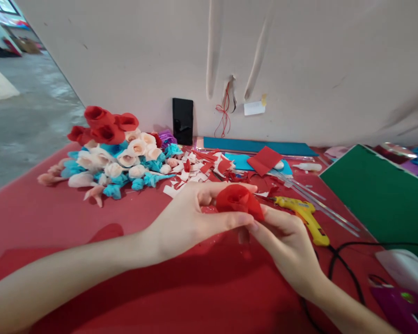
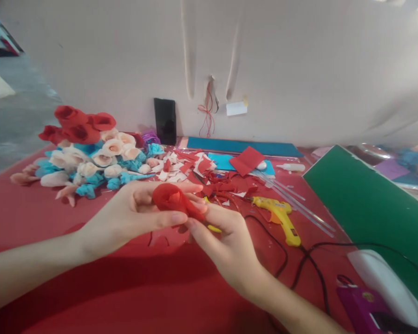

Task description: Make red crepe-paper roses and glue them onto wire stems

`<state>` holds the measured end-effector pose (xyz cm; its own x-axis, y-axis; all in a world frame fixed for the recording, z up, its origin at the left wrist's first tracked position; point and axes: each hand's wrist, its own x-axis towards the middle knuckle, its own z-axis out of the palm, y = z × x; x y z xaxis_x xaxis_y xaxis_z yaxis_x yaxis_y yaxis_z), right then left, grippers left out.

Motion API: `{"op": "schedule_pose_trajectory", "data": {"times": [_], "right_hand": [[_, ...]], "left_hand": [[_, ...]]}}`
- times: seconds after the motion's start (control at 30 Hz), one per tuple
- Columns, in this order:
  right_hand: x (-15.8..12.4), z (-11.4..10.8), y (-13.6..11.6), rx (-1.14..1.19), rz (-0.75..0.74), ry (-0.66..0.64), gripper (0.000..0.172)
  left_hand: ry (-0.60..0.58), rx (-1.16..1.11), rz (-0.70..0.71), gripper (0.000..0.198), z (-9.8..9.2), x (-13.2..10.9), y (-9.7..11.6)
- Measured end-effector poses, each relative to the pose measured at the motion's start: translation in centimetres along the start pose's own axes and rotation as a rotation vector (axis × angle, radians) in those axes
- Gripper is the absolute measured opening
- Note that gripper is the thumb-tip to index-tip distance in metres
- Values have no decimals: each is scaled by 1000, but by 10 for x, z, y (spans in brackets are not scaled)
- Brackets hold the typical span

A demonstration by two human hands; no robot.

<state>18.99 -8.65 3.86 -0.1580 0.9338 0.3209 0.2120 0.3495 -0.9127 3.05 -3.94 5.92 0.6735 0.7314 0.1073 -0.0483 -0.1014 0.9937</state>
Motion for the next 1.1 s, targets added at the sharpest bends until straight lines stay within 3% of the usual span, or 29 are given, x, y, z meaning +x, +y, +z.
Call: {"op": "schedule_pose_trajectory", "data": {"times": [0.17,0.43,0.83,1.1], "right_hand": [[0,0,3,22,25,12,20],[3,1,1,-41,-54,35,21],[3,2,2,-40,-6,31,18],[1,0,4,-17,25,0,29]], "left_hand": [[4,15,6,14,-3,1,-1],[12,81,39,9,-4,1,0],[1,222,173,17,-6,0,4],[16,224,117,7,-3,-2,8]]}}
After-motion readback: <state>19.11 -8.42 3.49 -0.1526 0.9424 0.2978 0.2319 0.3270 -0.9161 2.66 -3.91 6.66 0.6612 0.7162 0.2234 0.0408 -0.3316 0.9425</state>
